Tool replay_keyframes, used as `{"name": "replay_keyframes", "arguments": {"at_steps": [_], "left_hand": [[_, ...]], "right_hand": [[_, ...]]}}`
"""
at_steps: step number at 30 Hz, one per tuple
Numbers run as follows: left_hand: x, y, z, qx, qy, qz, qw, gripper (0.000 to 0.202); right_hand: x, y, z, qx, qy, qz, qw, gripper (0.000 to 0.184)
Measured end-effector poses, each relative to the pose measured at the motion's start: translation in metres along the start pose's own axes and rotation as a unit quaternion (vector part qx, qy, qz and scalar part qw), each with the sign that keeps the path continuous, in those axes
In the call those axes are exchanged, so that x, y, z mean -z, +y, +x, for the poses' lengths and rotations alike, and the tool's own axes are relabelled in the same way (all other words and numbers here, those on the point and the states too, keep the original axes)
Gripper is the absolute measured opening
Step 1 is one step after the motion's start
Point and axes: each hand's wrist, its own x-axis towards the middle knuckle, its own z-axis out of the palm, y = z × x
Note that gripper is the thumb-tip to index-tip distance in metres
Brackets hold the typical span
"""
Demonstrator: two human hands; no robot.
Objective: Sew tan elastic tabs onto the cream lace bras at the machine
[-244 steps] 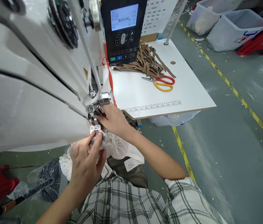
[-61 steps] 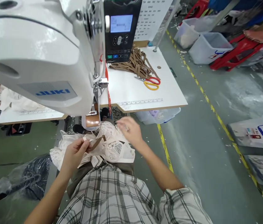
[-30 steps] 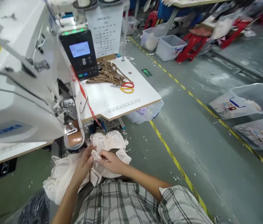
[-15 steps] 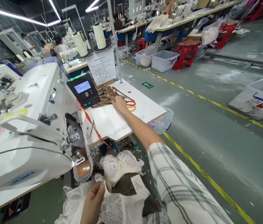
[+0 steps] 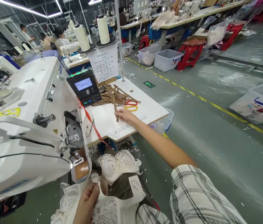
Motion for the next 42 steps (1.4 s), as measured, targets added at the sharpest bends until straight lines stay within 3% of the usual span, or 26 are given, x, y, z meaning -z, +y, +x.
{"name": "replay_keyframes", "arguments": {"at_steps": [4, 8, 13, 16, 19, 23, 27, 30, 33, 36, 39, 42], "left_hand": [[-0.008, 0.001, -0.005, -0.021, -0.015, -0.073, 0.997, 0.044], [-0.008, 0.012, -0.014, -0.014, -0.01, -0.074, 0.997, 0.043], [-0.001, 0.031, -0.031, -0.019, 0.022, -0.073, 0.997, 0.05], [0.006, 0.04, -0.036, -0.061, 0.002, -0.009, 0.998, 0.049], [0.013, 0.041, -0.036, -0.084, -0.036, 0.071, 0.993, 0.037], [0.018, 0.031, -0.036, -0.074, -0.132, 0.085, 0.985, 0.044], [0.019, 0.027, -0.04, -0.086, -0.063, 0.098, 0.989, 0.041], [0.021, 0.031, -0.043, -0.078, -0.01, 0.113, 0.99, 0.032], [0.024, 0.032, -0.041, -0.039, -0.071, 0.12, 0.99, 0.033], [0.025, 0.027, -0.037, 0.0, -0.134, 0.085, 0.987, 0.039], [0.022, 0.021, -0.035, -0.003, -0.128, 0.03, 0.991, 0.041], [0.017, 0.019, -0.039, -0.044, -0.064, 0.036, 0.996, 0.037]], "right_hand": [[-0.015, 0.035, -0.06, -0.029, -0.091, 0.143, 0.985, 0.021], [-0.041, 0.062, -0.109, -0.039, -0.173, 0.248, 0.952, 0.025], [-0.091, 0.088, -0.186, -0.08, -0.32, 0.286, 0.9, 0.031], [-0.112, 0.091, -0.219, -0.022, -0.365, 0.285, 0.886, 0.02], [-0.121, 0.093, -0.229, 0.015, -0.355, 0.287, 0.89, 0.015], [-0.126, 0.102, -0.231, -0.062, -0.349, 0.31, 0.882, 0.016], [-0.127, 0.113, -0.238, -0.149, -0.342, 0.35, 0.86, 0.02], [-0.124, 0.112, -0.241, -0.139, -0.356, 0.321, 0.867, 0.018], [-0.122, 0.106, -0.241, -0.104, -0.38, 0.275, 0.877, 0.013], [-0.123, 0.106, -0.24, -0.113, -0.387, 0.282, 0.87, 0.013], [-0.127, 0.112, -0.244, -0.172, -0.362, 0.333, 0.854, 0.019], [-0.133, 0.115, -0.256, -0.241, -0.355, 0.336, 0.839, 0.038]]}}
